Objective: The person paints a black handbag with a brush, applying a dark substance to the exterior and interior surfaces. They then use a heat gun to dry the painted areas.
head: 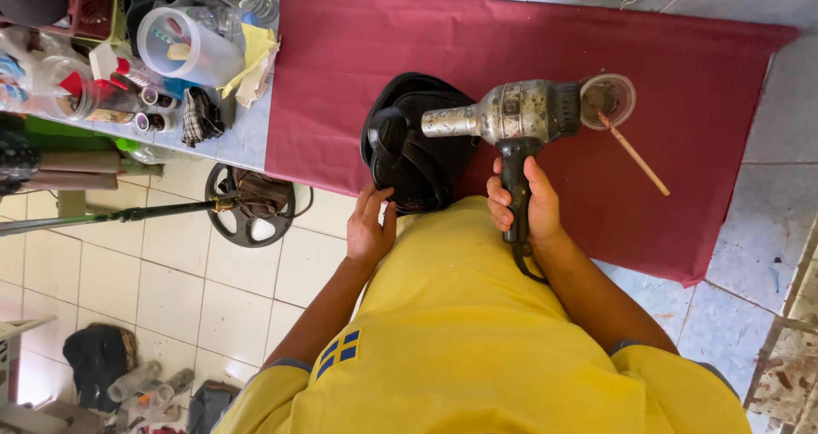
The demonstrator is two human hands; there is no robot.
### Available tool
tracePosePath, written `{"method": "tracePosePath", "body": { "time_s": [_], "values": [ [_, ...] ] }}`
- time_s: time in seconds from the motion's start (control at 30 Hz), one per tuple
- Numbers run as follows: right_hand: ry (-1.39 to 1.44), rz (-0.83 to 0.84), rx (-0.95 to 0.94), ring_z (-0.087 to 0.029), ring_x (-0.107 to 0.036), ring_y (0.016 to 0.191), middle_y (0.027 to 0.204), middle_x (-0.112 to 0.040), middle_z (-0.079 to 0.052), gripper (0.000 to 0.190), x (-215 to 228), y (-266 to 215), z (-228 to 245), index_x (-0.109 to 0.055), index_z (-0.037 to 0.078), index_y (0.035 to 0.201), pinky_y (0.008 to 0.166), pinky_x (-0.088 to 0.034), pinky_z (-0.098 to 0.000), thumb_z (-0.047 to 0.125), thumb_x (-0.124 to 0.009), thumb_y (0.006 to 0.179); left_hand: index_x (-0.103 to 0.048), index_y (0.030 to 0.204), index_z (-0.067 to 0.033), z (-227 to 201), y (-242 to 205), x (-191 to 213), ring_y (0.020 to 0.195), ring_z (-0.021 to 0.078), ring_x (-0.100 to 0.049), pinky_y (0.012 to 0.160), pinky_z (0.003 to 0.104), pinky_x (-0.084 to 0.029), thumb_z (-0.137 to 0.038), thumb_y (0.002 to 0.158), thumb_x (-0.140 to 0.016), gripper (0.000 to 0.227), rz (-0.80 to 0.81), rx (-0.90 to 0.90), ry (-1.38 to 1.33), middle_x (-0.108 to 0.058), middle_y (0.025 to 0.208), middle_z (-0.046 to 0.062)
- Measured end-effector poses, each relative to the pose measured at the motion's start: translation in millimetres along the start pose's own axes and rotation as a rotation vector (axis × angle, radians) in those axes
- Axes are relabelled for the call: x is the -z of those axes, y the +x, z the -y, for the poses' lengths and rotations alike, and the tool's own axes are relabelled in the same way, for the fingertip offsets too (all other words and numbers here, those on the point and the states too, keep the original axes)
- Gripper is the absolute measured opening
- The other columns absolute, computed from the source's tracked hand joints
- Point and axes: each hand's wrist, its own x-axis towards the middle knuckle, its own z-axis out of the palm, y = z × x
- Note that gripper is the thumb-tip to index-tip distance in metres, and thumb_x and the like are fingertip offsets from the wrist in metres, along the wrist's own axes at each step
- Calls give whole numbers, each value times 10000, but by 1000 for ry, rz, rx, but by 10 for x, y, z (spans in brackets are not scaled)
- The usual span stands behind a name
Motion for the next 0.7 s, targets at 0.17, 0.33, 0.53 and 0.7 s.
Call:
{"method": "tracePosePath", "body": {
  "time_s": [0.17,0.33,0.53,0.7],
  "values": [
    [50,13,14,-148,-521,450,699,-411,-9,502,-71,59,-9,-455,117,1222,379,-525,-304,588,-386,1064,-718,1182,-163,-29,5,60,952,274,-744,808,389,-608,-109,897,-716,291,32,20,-23,-650,1224,78],
    [74,35,16,-147,-527,455,700,-412,-10,492,-111,92,23,-459,116,1220,385,-530,-302,578,-382,1069,-714,1178,-151,-47,17,101,962,303,-740,815,414,-598,-95,890,-714,294,58,7,-41,-653,1204,103],
    [-82,-5,42,-169,-540,432,688,-421,-28,483,-236,58,241,-453,104,1226,365,-539,-329,556,-408,1062,-722,1160,-163,-14,37,16,1007,320,-725,842,411,-590,-145,883,-728,278,50,-19,-22,-655,1204,96],
    [-276,-5,112,-242,-546,352,639,-417,-84,522,-642,-30,515,-437,31,1215,311,-533,-374,517,-483,1033,-737,1114,-176,-22,42,-59,1009,301,-729,856,374,-586,-153,892,-722,223,32,-74,4,-671,1177,83]
  ]
}}
